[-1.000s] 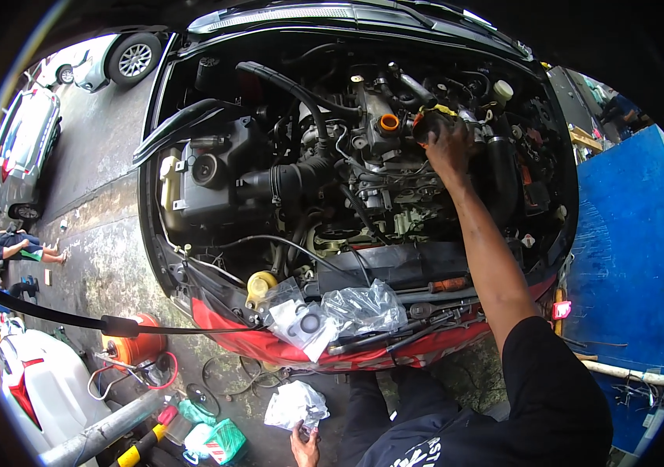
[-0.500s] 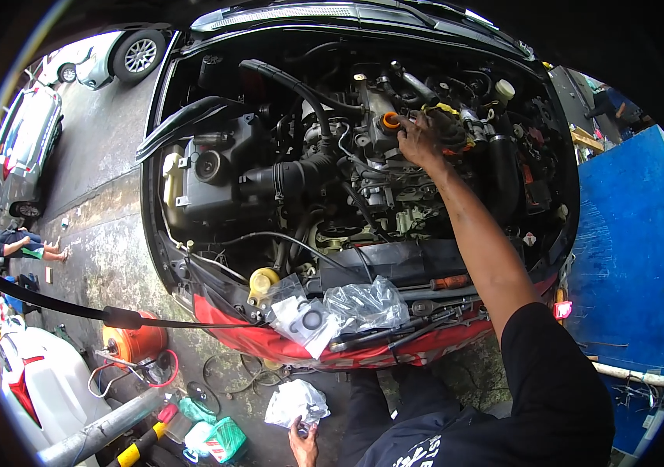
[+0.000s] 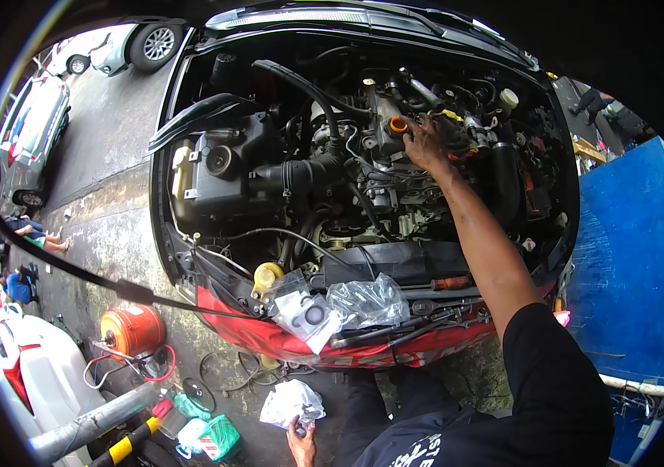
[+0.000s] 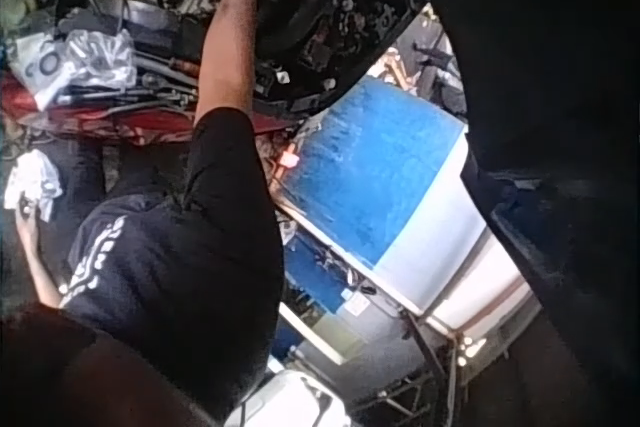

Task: The recorder inspects and cleans mechanical engine parts, specifically seals and housings, before installing them.

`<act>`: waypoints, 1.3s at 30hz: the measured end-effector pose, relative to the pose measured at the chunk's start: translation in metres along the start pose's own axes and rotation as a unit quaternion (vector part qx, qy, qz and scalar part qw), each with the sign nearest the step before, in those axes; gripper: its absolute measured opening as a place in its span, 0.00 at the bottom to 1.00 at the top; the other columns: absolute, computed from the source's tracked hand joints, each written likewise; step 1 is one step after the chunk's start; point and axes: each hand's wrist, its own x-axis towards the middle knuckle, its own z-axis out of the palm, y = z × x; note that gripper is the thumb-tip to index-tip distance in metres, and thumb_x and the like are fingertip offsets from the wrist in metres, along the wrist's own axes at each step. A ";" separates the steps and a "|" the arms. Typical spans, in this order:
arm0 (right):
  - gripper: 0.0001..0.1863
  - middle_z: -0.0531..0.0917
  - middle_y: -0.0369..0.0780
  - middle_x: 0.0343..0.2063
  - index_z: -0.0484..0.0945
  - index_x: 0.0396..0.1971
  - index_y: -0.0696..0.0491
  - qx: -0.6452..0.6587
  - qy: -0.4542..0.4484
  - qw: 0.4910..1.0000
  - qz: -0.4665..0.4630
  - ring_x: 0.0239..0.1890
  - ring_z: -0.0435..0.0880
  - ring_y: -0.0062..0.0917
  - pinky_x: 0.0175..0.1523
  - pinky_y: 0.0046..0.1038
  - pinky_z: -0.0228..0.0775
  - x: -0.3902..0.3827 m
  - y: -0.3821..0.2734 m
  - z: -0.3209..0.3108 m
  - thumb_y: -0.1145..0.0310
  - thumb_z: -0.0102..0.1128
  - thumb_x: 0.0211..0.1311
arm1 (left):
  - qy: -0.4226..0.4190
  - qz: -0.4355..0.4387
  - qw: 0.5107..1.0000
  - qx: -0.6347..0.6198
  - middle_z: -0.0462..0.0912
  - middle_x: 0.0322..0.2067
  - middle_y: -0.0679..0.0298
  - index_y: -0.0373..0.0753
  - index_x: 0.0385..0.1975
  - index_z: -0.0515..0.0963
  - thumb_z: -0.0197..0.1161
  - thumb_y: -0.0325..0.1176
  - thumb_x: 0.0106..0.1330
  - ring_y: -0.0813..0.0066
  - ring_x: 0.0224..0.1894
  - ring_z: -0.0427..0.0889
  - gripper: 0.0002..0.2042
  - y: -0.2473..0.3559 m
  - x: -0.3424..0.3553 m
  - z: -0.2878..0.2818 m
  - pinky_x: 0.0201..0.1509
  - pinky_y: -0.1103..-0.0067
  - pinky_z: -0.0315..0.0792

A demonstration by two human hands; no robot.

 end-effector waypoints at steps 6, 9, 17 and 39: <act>0.30 0.67 0.58 0.62 0.67 0.67 0.39 0.002 -0.045 0.999 0.010 0.64 0.66 0.51 0.69 0.48 0.56 -0.006 -0.020 -0.006 0.60 0.55 0.62 | 0.080 0.015 0.997 0.011 0.74 0.45 0.58 0.36 0.60 0.69 0.70 0.26 0.60 0.72 0.37 0.81 0.27 -0.058 -0.021 -0.009 0.35 0.78 0.79; 0.30 0.70 0.57 0.59 0.68 0.65 0.44 0.038 -0.097 0.995 -0.003 0.63 0.68 0.51 0.69 0.52 0.55 -0.017 -0.025 -0.005 0.58 0.56 0.61 | 0.146 -0.095 0.985 0.021 0.75 0.49 0.53 0.41 0.61 0.72 0.75 0.42 0.55 0.58 0.52 0.76 0.33 -0.087 -0.055 -0.010 0.55 0.66 0.72; 0.38 0.57 0.58 0.69 0.50 0.70 0.65 0.113 0.127 0.972 -0.161 0.72 0.57 0.47 0.75 0.39 0.46 -0.013 -0.020 -0.068 0.61 0.55 0.68 | 0.324 -0.031 0.898 -0.296 0.73 0.35 0.68 0.36 0.59 0.71 0.68 0.26 0.63 0.78 0.35 0.77 0.24 -0.102 -0.167 0.031 0.38 0.78 0.79; 0.38 0.65 0.52 0.63 0.57 0.71 0.49 0.378 -0.568 0.441 -0.583 0.65 0.65 0.48 0.68 0.41 0.61 -0.449 -0.309 -0.401 0.76 0.59 0.61 | 0.427 0.181 0.805 -0.370 0.79 0.51 0.59 0.36 0.65 0.67 0.71 0.34 0.62 0.77 0.47 0.79 0.32 -0.079 -0.422 0.023 0.54 0.79 0.75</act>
